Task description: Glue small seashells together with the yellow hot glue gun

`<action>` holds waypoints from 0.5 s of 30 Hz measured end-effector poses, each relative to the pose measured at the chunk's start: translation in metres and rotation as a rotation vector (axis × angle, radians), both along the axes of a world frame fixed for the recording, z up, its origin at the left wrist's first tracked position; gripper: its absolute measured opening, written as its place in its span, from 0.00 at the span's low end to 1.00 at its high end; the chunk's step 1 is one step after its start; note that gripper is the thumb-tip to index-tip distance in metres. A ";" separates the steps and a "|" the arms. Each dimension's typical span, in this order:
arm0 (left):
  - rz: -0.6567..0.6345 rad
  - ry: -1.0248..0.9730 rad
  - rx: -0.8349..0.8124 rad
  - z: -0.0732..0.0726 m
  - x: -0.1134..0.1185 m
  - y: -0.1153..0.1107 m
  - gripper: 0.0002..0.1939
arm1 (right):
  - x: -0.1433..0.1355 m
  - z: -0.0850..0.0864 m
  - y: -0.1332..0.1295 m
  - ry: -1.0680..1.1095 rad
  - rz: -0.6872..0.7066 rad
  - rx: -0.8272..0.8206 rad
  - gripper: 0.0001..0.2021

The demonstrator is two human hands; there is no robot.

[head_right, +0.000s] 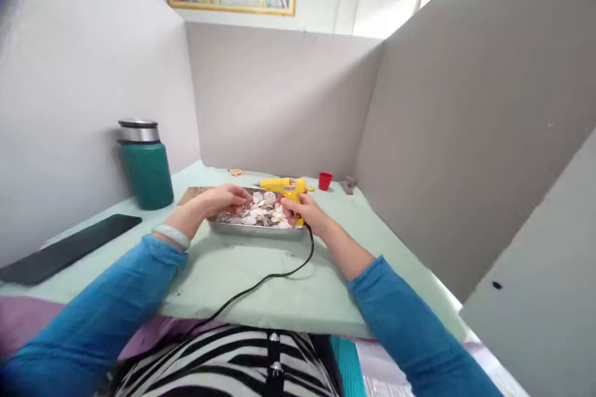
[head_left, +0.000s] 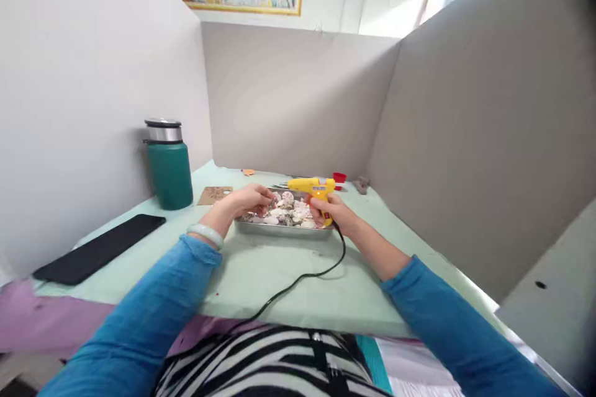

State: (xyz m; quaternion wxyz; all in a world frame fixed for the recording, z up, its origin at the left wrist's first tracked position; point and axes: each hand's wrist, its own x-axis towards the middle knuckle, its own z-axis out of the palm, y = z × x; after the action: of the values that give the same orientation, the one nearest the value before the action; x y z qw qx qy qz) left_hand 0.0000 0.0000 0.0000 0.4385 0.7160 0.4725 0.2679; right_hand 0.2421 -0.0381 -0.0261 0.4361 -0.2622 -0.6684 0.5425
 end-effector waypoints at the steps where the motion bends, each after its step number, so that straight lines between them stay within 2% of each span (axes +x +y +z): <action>1: 0.031 0.092 0.048 -0.001 0.000 0.002 0.08 | 0.000 0.000 0.000 0.000 -0.003 0.004 0.13; 6: 0.126 0.453 0.171 -0.002 0.001 0.002 0.11 | -0.001 0.000 -0.001 -0.003 -0.023 0.021 0.14; 11: 0.192 0.655 0.189 0.007 -0.001 -0.007 0.17 | -0.001 0.002 -0.002 -0.013 -0.025 0.028 0.15; 15: 0.205 0.737 0.338 0.008 -0.003 -0.005 0.20 | 0.000 0.002 -0.002 -0.011 -0.018 0.035 0.14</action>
State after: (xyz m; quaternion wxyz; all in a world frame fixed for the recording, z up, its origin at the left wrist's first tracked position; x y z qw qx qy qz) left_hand -0.0025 -0.0048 0.0081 0.0877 0.7750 0.6161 0.1098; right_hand 0.2421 -0.0405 -0.0245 0.4418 -0.2635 -0.6780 0.5252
